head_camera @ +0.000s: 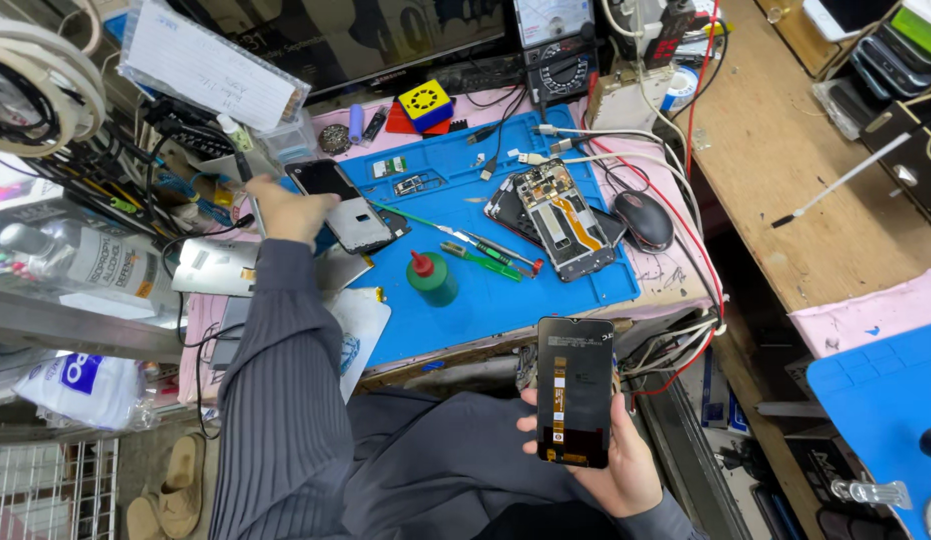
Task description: The person assembles a mobile phone by fitting a screen onto the chassis, installing a battery, and connecting internal components.
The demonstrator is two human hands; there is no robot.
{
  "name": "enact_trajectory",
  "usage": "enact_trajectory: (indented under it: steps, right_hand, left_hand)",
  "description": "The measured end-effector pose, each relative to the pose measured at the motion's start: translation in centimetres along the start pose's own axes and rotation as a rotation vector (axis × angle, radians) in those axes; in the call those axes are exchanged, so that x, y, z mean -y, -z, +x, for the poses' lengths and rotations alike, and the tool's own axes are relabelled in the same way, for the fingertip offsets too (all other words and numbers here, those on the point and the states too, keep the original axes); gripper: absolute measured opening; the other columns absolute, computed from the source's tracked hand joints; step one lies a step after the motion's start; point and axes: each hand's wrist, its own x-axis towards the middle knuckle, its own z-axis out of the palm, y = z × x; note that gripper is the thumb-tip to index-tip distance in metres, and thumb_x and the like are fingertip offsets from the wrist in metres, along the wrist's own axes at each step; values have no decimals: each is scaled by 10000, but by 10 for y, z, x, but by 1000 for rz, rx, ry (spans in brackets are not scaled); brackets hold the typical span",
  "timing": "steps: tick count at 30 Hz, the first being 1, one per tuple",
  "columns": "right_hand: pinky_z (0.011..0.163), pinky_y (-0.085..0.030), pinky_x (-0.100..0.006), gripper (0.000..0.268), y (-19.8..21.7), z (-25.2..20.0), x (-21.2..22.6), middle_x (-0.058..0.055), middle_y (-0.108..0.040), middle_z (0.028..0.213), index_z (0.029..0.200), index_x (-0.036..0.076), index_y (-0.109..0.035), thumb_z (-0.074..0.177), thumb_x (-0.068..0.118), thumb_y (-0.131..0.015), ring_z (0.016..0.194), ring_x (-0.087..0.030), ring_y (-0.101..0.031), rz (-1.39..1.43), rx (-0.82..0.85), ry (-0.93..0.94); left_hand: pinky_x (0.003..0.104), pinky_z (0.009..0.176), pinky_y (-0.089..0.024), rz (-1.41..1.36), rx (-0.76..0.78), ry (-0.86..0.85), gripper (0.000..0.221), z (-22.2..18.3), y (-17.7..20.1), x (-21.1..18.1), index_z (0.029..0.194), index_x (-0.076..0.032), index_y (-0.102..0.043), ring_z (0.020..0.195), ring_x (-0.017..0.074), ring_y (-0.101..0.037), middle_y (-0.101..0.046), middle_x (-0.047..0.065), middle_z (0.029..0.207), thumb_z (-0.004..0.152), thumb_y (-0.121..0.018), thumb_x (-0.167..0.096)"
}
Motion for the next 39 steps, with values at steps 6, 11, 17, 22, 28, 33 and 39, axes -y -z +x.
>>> enact_trajectory:
  steps: [6,11,17,22,28,33,39]
  right_hand:
    - [960,-503,-562,716,-1,2,5,-337,-470,1502,1560,9,-325,1066,524,-269,1191,-428,-613,-3,24,16]
    - [960,-503,-565,704,-1,0,4,-345,-466,1500,1550,-23,-333,1058,475,-260,1190,-438,-613,-26,-16,20]
    - [968,-489,-573,730,-7,4,8,-322,-451,1516,1547,-61,-319,1038,461,-343,1221,-456,-588,-88,-34,45]
    - [940,-487,-548,792,-25,4,15,-318,-416,1548,1582,-64,-289,1039,490,-451,1201,-435,-584,-72,65,59]
    - [912,-531,-478,928,-63,15,38,-326,-503,1486,1527,-113,-368,937,550,-639,1146,-355,-626,-495,104,150]
    - [852,-534,-406,880,-107,32,42,-293,-598,1413,1447,-129,-469,918,540,-684,1050,-302,-656,-665,55,169]
    - [865,-562,-391,792,-150,52,32,-235,-603,1380,1459,-101,-466,943,458,-686,1067,-258,-649,-837,94,268]
  left_hand:
    - [235,764,-540,-688,207,338,223,5,20,-7,1040,20,-731,878,143,-664,-740,43,940,820,-758,-6]
    - [319,907,-549,-999,214,214,232,-25,46,-42,1201,24,-642,1007,169,-671,-705,84,1125,982,-671,-48]
    - [540,1141,-482,-1464,511,254,425,-81,95,-95,1402,23,-494,1285,413,-604,-622,197,1366,1036,-430,-182]
    - [591,1189,-409,-1746,561,284,573,-126,122,-118,1538,58,-383,1400,515,-473,-505,275,1482,1075,-371,-278]
    - [557,1189,-393,-1800,509,333,592,-181,137,-123,1605,-31,-333,1445,432,-441,-424,247,1589,1127,-326,-380]
    - [539,1128,-435,-1808,522,286,640,-236,130,-124,1606,-25,-333,1384,377,-491,-453,226,1567,1134,-325,-457]
    - [459,1136,-441,-1741,432,365,650,-277,116,-132,1611,-38,-303,1385,313,-493,-423,179,1575,1110,-305,-453]
